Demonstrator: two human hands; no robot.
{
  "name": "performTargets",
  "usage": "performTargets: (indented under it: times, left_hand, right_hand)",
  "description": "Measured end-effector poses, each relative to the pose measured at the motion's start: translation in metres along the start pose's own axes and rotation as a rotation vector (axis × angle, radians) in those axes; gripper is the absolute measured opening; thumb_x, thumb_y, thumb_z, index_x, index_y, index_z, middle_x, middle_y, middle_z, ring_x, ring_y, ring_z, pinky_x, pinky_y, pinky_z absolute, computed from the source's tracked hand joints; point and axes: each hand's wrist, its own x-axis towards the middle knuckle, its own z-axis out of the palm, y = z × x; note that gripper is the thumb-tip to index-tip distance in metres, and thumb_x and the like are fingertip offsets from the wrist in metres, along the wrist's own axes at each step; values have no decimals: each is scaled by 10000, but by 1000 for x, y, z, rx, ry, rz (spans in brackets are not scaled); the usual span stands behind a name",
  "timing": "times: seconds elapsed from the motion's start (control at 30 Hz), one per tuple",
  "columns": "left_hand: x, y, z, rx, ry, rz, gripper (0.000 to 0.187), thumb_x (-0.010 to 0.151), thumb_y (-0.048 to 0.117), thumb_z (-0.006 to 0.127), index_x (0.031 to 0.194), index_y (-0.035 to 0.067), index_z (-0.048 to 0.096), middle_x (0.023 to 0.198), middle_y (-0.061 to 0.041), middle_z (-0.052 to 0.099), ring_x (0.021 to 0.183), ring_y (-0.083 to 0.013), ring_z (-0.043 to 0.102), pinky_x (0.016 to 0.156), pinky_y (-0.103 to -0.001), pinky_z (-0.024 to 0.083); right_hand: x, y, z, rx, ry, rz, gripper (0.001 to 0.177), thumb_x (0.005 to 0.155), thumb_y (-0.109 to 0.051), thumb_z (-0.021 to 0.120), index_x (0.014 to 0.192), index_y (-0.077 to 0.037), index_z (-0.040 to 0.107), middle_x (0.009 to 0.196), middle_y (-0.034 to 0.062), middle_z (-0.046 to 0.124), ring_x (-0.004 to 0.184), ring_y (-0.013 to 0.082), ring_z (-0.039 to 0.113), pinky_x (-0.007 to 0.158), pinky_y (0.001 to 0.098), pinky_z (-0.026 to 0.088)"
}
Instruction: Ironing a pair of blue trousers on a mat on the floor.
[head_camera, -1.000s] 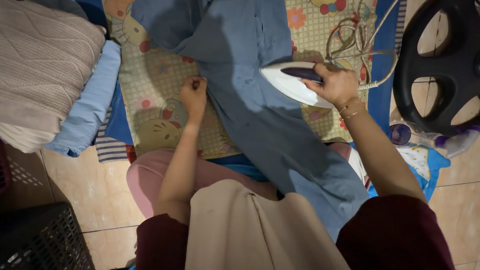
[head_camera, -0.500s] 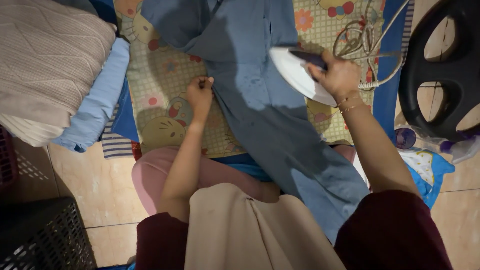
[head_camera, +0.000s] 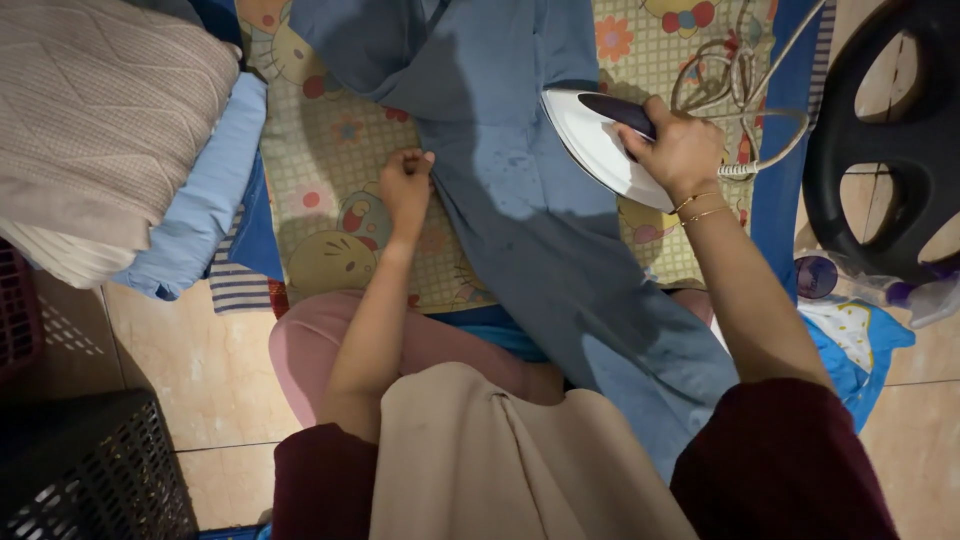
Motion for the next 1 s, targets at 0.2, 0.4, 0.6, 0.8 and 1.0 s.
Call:
performTargets:
  times: [0.2, 0.4, 0.6, 0.8, 1.0]
  left_hand:
    - [-1, -4, -2, -89, -34, 28, 193, 904, 125, 779, 1010, -15, 697, 831, -65, 707, 675, -136, 665, 569, -291, 572]
    - [-9, 3, -10, -8, -44, 207, 129, 884, 21, 723, 1009, -14, 717, 854, -107, 757, 711, -189, 714, 654, -324, 565]
    - [-7, -5, -9, 189, 16, 366, 114, 884, 32, 732, 981, -21, 761, 890, -181, 757, 800, -293, 745, 717, -361, 560]
    - [-22, 24, -13, 292, 6, 384, 227, 822, 158, 829, 947, -15, 752, 865, -177, 745, 766, -308, 732, 713, -386, 575]
    - [-26, 25, -2, 443, 68, 392, 190, 864, 232, 790, 870, 46, 754, 877, -137, 725, 744, -317, 699, 624, -424, 527]
  right_hand:
    - [29, 11, 27, -55, 159, 284, 440, 1044, -583, 709, 1046, -144, 681, 763, 198, 718, 685, 417, 710, 580, 503, 559]
    - [72, 67, 74, -249, 138, 546, 525, 1041, -618, 671, 1096, -97, 627, 840, 175, 752, 731, 410, 732, 562, 529, 557]
    - [101, 2, 34, -688, 652, 63, 410, 825, -127, 636, 1231, -150, 588, 1076, 96, 756, 956, 294, 746, 782, 424, 611]
    - [122, -14, 128, 141, -109, 400, 326, 909, -323, 703, 1113, -69, 693, 1049, 240, 705, 956, 473, 682, 761, 556, 553]
    - [125, 0, 183, 158, -114, 534, 260, 867, -188, 740, 1085, -63, 674, 1064, 210, 728, 980, 416, 712, 810, 489, 573]
